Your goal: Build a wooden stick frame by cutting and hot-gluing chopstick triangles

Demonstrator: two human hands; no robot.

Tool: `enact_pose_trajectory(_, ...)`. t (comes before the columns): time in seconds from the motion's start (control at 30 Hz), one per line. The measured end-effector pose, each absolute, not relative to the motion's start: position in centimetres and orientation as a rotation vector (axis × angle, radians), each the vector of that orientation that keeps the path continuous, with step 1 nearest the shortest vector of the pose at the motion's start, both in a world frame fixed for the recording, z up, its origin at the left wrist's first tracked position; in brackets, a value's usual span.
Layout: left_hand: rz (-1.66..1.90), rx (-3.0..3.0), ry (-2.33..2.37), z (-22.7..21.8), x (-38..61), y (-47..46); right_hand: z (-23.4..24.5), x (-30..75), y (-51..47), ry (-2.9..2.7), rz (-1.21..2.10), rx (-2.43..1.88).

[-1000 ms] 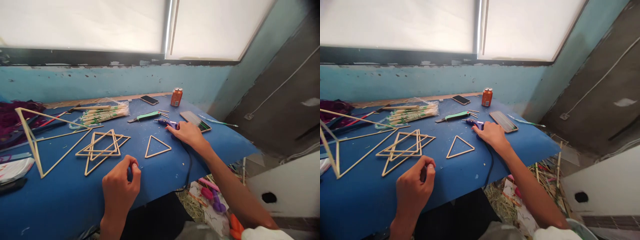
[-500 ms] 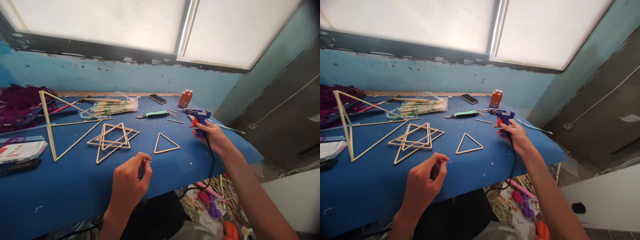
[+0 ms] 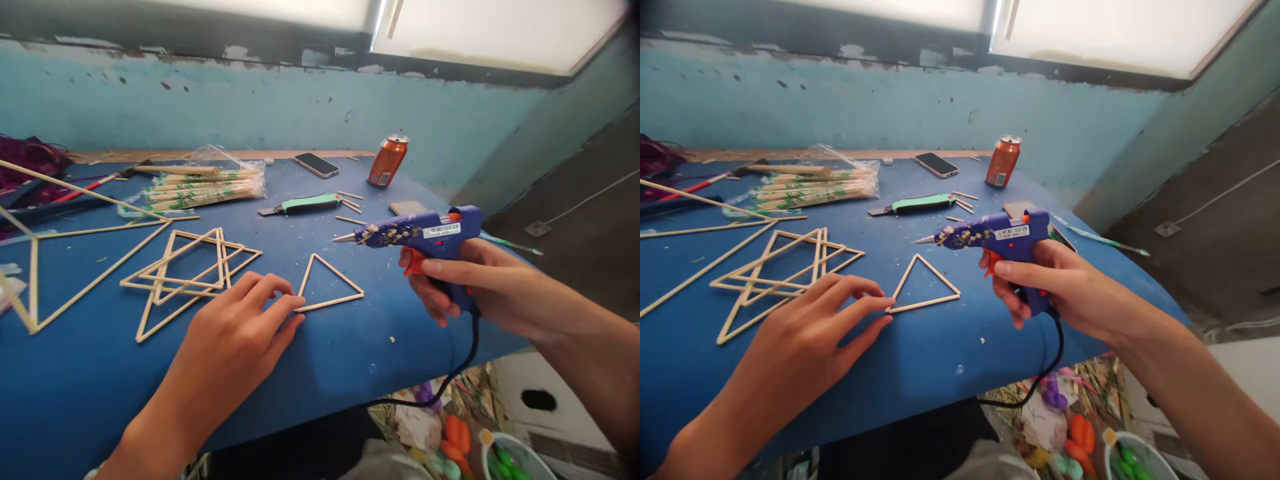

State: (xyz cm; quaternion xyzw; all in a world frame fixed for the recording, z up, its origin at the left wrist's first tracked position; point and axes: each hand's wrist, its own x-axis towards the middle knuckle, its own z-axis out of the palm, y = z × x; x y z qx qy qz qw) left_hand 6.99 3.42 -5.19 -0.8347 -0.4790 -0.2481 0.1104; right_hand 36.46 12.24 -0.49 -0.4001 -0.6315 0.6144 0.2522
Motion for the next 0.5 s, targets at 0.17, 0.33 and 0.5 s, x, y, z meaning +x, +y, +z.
enact_pose_trajectory(0.17, -0.688, -2.456, -1.316, -4.6, 5.1, 4.0, -0.1, 36.5, 14.1, -1.919, 1.715, -1.105)
enact_pose_trajectory(0.33, -0.531, -2.65, -1.238, -2.8, 3.2, 6.0, 0.7, 36.0, 16.0, -2.227, 1.387, -1.194)
enact_pose_trajectory(0.5, -0.442, -2.858, -1.26, -2.5, 3.6, 8.0, 0.2, 34.0, 18.7, -2.549, 1.414, -0.774)
